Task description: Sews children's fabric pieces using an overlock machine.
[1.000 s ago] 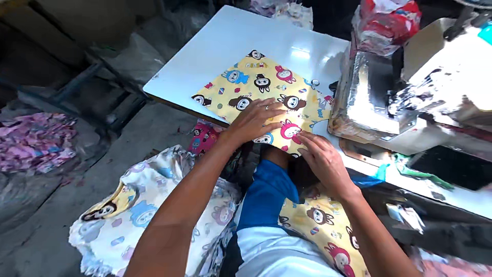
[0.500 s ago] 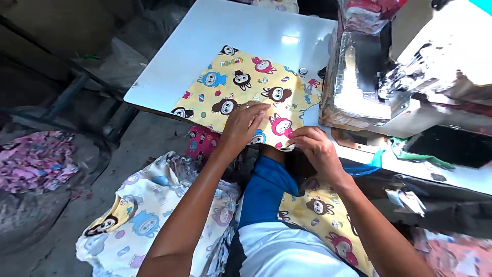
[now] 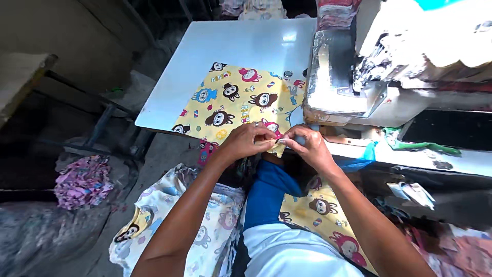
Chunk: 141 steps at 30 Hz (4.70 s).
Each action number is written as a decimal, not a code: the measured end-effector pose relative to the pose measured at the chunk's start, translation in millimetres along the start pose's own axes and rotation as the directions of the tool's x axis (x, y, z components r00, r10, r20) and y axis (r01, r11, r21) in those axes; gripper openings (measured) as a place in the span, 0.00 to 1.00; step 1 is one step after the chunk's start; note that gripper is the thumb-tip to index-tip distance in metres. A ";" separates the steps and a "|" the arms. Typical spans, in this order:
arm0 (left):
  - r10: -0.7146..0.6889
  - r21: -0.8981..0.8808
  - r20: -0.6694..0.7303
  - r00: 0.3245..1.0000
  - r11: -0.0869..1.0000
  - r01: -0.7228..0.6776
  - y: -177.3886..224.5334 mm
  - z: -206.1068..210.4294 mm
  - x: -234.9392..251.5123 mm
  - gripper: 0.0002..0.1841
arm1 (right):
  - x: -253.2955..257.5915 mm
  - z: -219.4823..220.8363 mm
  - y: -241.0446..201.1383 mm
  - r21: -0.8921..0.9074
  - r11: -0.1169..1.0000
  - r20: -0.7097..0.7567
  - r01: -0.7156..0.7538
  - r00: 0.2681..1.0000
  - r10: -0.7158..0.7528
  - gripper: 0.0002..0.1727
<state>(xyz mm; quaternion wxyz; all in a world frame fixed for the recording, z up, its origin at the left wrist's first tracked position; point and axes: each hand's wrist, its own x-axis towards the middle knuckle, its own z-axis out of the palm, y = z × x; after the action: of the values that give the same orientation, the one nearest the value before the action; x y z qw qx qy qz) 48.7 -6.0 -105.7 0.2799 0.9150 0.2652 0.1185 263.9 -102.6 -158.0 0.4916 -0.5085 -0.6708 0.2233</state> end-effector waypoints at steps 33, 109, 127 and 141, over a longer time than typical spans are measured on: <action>-0.774 -0.569 -0.344 0.532 0.622 0.537 -85.9 -54.8 55.6 0.41 | -20.7 25.2 16.1 -0.484 0.833 0.043 0.267 0.958 -0.282 0.19; -0.181 -0.619 -0.354 0.917 0.780 -0.085 109.3 75.1 -49.0 0.36 | -28.0 -74.8 -129.7 -0.207 0.931 0.036 0.300 0.953 -0.299 0.15; -0.062 0.107 -0.546 0.835 0.984 0.143 72.7 -54.2 -9.1 0.17 | -47.0 -106.9 -51.5 -0.116 0.993 -0.378 -0.020 0.925 -0.026 0.19; 0.281 0.441 -0.322 0.904 0.890 -0.119 98.3 51.1 76.7 0.25 | -73.0 -76.2 -23.6 0.440 0.849 -0.321 -0.294 0.831 0.455 0.22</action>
<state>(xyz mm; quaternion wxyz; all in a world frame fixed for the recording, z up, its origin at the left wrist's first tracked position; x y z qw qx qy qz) 172.4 -55.8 -85.6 0.0108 0.9357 0.2352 0.2627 320.5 -192.7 -139.0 0.6546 -0.5650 -0.3813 0.3270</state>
